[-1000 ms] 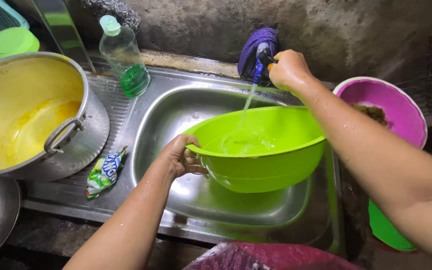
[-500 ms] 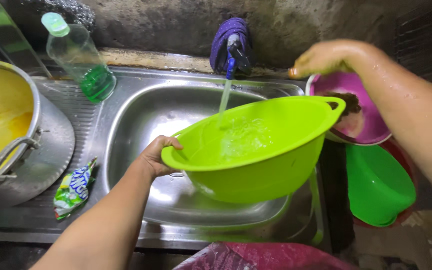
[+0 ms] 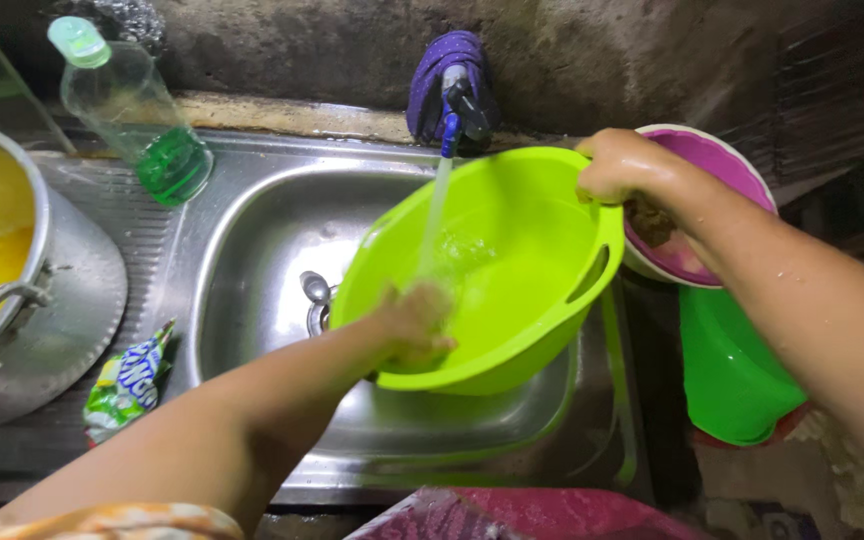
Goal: The person stirs a yellow liquid in a pot on a gas stove, then washes a green plastic basin and a metal pot lid in a stainless steel sink using a sponge and running water. The person rinses both items thoroughly and places them aside.
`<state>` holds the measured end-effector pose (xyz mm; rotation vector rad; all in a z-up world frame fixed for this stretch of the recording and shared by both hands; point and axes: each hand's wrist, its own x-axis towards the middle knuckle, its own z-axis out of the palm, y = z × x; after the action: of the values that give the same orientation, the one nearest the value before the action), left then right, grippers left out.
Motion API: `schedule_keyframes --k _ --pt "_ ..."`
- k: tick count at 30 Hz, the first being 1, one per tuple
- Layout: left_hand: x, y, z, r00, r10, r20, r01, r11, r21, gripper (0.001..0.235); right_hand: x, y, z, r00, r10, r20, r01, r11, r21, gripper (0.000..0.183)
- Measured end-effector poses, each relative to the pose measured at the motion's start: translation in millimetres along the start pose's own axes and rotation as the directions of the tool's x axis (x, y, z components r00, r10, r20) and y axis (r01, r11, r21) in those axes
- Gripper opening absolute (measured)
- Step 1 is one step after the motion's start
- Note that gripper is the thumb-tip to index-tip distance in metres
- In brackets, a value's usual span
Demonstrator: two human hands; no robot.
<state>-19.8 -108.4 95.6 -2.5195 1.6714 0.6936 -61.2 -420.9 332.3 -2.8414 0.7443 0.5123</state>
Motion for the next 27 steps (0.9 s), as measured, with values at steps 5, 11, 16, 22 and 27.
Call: schedule_keyframes --k 5,11,16,22,27 --pt "-18.7 0.5 -19.8 0.953 0.139 0.269 -0.209 0.944 0.255 0.084 -21.3 -3.9 -11.7 0.995 -0.103 0.008 0.103 0.994 -0.041 0.046" --pt "-46.0 -77.6 -56.3 0.879 -0.472 0.06 0.46 0.809 -0.365 0.104 -31.6 7.5 2.9 0.967 0.097 0.237 -0.156 0.957 0.243 0.045" --pt "-83.7 -138.2 -78.8 0.914 -0.209 0.348 0.206 -0.501 -0.841 0.046 -26.4 14.5 59.3 0.966 0.007 0.257 -0.198 0.657 0.728 0.053" --pt "-142.1 -125.9 -110.5 0.81 -0.585 0.051 -0.297 -0.483 -0.824 0.049 6.3 -23.3 143.5 0.987 -0.064 0.15 -0.085 0.581 0.809 0.051" --pt "-188.3 -109.5 -132.9 0.827 -0.545 -0.139 -0.484 -0.563 -0.67 0.046 28.0 -56.5 166.4 0.989 -0.137 0.052 0.026 0.512 0.859 0.056"
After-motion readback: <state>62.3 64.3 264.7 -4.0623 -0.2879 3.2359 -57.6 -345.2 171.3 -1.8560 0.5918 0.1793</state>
